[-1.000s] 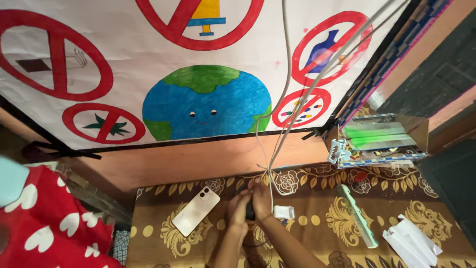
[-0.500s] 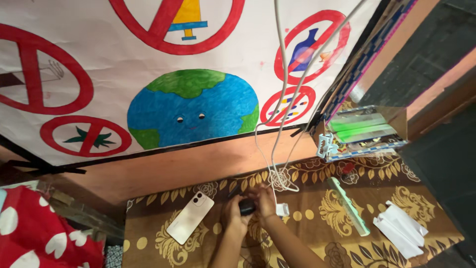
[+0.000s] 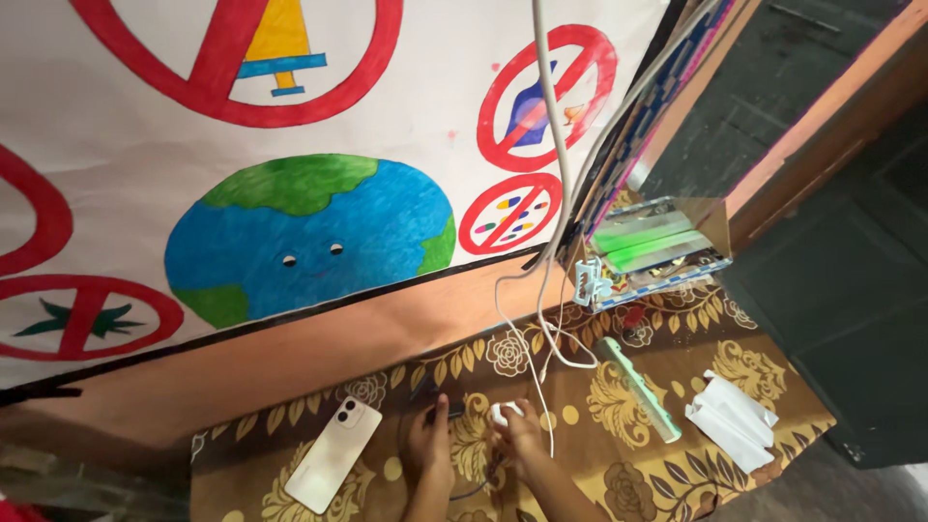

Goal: The person repeatedly plugs and unplugs multiple phone chargers into a wall socket and connects charging cables to a smartphone on a table. They handle several chargers and cables, moving them between the socket and the table.

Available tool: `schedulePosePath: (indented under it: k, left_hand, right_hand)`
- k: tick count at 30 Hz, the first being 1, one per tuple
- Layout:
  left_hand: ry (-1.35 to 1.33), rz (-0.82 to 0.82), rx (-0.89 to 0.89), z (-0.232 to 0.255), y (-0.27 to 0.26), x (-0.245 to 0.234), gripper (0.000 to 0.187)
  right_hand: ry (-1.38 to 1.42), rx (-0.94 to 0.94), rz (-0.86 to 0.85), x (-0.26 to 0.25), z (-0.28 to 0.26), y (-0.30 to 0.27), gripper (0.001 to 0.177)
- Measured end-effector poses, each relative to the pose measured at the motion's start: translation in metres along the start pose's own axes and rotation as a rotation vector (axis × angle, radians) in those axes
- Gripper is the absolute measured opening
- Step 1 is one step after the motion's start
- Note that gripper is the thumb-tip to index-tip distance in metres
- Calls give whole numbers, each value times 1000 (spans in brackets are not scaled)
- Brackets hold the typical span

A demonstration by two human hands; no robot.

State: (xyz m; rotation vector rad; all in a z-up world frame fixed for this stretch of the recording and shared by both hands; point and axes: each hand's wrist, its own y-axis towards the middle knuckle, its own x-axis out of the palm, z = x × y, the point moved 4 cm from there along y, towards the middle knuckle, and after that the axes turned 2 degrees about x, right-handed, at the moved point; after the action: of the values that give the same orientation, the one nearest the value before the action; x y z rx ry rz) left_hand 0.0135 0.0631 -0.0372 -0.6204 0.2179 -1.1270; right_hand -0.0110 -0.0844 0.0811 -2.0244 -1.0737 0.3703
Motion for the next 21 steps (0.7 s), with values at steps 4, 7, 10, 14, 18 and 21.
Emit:
schedulePosePath:
  k: [4, 7, 10, 14, 18, 21]
  left_hand:
    - [-38, 35, 105, -4, -1, 1, 55]
    - [291, 97, 156, -9, 1, -3, 59]
    - [489, 140, 169, -15, 3, -8, 54]
    - [562, 87, 21, -11, 15, -9, 47]
    - [522, 31, 200, 7, 22, -9, 41]
    - [151, -70, 317, 39, 37, 5, 37]
  right_hand:
    - [-89, -56, -200, -7, 1, -2, 45]
    - [-262, -71, -244, -12, 2, -10, 37]
    - [-351, -49, -237, -14, 2, -21, 33]
    - [-476, -74, -250, -5, -3, -33, 30]
    - [-294, -33, -313, 21, -4, -35, 28]
    - [-70, -148, -489, 59, -6, -47, 30]
